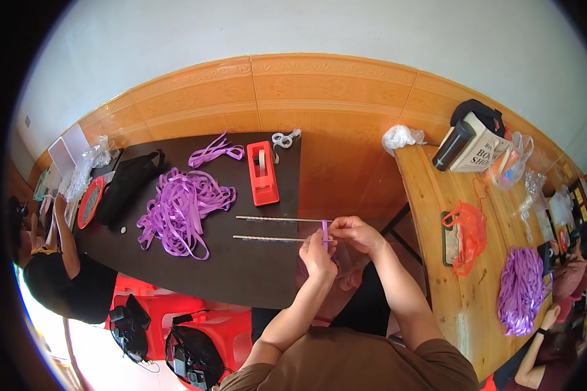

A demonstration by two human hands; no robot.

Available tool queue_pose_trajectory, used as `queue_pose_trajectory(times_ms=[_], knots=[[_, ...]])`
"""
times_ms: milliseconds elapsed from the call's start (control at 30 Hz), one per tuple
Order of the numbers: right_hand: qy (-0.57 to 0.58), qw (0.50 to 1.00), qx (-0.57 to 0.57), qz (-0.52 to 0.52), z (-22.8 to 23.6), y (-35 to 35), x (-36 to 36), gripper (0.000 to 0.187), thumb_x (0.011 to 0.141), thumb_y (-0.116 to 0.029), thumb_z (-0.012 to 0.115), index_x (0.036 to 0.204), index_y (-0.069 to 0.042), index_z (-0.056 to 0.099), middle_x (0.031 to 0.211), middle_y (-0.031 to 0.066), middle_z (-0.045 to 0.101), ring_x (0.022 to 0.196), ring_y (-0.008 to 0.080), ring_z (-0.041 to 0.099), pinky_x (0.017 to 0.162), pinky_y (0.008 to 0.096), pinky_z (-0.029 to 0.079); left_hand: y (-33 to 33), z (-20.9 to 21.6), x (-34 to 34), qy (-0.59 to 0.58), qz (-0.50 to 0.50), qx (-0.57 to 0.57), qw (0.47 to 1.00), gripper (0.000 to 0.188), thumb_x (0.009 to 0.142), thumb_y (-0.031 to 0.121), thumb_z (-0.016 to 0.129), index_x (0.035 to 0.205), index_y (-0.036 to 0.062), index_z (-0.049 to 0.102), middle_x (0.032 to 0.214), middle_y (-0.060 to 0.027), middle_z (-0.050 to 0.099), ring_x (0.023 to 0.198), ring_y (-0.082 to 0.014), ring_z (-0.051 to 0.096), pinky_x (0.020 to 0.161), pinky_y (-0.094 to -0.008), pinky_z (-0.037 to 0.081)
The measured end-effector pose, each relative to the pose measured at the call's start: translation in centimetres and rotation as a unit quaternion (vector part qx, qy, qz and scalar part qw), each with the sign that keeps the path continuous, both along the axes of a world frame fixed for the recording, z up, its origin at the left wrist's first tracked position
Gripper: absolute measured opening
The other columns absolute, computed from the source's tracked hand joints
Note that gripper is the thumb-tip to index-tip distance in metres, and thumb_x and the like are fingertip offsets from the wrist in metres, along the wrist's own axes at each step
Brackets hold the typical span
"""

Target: Winding purple ribbons around a metal frame jig to create uniform loops for decoration assembly.

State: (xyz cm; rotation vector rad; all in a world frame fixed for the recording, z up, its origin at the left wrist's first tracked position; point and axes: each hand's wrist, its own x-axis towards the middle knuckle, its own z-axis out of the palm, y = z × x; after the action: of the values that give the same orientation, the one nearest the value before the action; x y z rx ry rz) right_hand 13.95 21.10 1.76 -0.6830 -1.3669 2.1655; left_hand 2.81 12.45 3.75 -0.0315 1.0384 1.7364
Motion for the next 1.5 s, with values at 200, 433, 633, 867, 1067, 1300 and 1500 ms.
queue_pose_trajectory(times_ms=[200,433,633,867,1067,1300,1500], knots=[[0.046,0.995,-0.02,0.082,-0.1,0.3,-2.1,0.012,0.085,-0.01,0.06,0.092,0.0,0.061,0.09,0.0056,0.063,0.079,0.011,0.058,0.073,0.0239,0.047,-1.0,0.5,-0.2,-0.033,-0.013,0.02,0.999,0.011,0.084,0.013,0.058,0.077,0.0041,0.058,0.07,-0.0043,0.061,0.055,-0.012,0.056,0.048,-0.0212,0.04],[0.113,0.984,-0.022,0.133,-0.8,1.3,-3.1,0.028,0.081,-0.014,0.065,0.103,0.004,0.062,0.11,0.0189,0.06,0.092,0.0203,0.061,0.081,0.0298,0.049,-1.4,0.3,0.0,-0.039,-0.004,0.053,0.998,0.007,0.082,0.007,0.061,0.078,0.0016,0.059,0.072,-0.006,0.062,0.06,-0.0133,0.059,0.051,-0.0213,0.042],[0.097,0.986,-0.017,0.137,-0.7,1.7,-3.4,0.019,0.081,-0.01,0.061,0.097,0.002,0.062,0.109,0.0173,0.061,0.093,0.0198,0.06,0.081,0.0314,0.048,-1.1,-1.3,0.2,-0.002,0.033,0.126,0.991,0.007,0.082,0.005,0.06,0.08,-0.0015,0.061,0.078,-0.0085,0.064,0.069,-0.0126,0.06,0.066,-0.021,0.045],[-0.107,0.95,0.279,-0.085,3.4,2.9,-2.3,0.017,0.085,0.001,0.053,0.096,-0.002,0.065,0.107,0.0072,0.061,0.096,0.0151,0.057,0.084,0.0276,0.045,-1.0,-1.2,0.6,0.042,0.048,0.127,0.99,0.008,0.083,0.006,0.059,0.081,-0.0019,0.061,0.081,-0.0084,0.065,0.073,-0.0122,0.059,0.071,-0.0226,0.045],[-0.37,0.719,0.546,0.22,10.1,1.3,-5.2,0.021,0.086,-0.021,0.054,0.099,-0.012,0.068,0.13,0.0107,0.048,0.121,0.0271,0.036,0.099,0.0459,0.03,-1.1,-1.9,0.4,0.061,0.056,0.161,0.983,0.008,0.084,0.005,0.059,0.08,-0.0005,0.061,0.079,-0.0059,0.064,0.072,-0.0092,0.056,0.069,-0.0214,0.044],[-0.488,0.589,0.551,0.333,12.1,1.2,-8.8,0.016,0.08,-0.021,0.057,0.089,-0.012,0.067,0.115,0.0064,0.052,0.115,0.0252,0.036,0.094,0.0521,0.028,-1.1,-2.0,0.6,0.055,0.045,0.164,0.984,0.009,0.085,0.004,0.059,0.076,0.0007,0.059,0.077,-0.0045,0.063,0.071,-0.0082,0.055,0.067,-0.02,0.042],[-0.472,0.616,0.523,0.351,12.0,1.4,-8.8,0.012,0.078,-0.019,0.058,0.074,-0.008,0.059,0.095,0.0027,0.05,0.106,0.0243,0.038,0.092,0.0475,0.029,-1.1,-2.0,0.5,0.037,0.048,0.177,0.982,0.009,0.085,0.004,0.058,0.077,0.0009,0.059,0.078,-0.0053,0.064,0.071,-0.0091,0.056,0.069,-0.0204,0.043]])
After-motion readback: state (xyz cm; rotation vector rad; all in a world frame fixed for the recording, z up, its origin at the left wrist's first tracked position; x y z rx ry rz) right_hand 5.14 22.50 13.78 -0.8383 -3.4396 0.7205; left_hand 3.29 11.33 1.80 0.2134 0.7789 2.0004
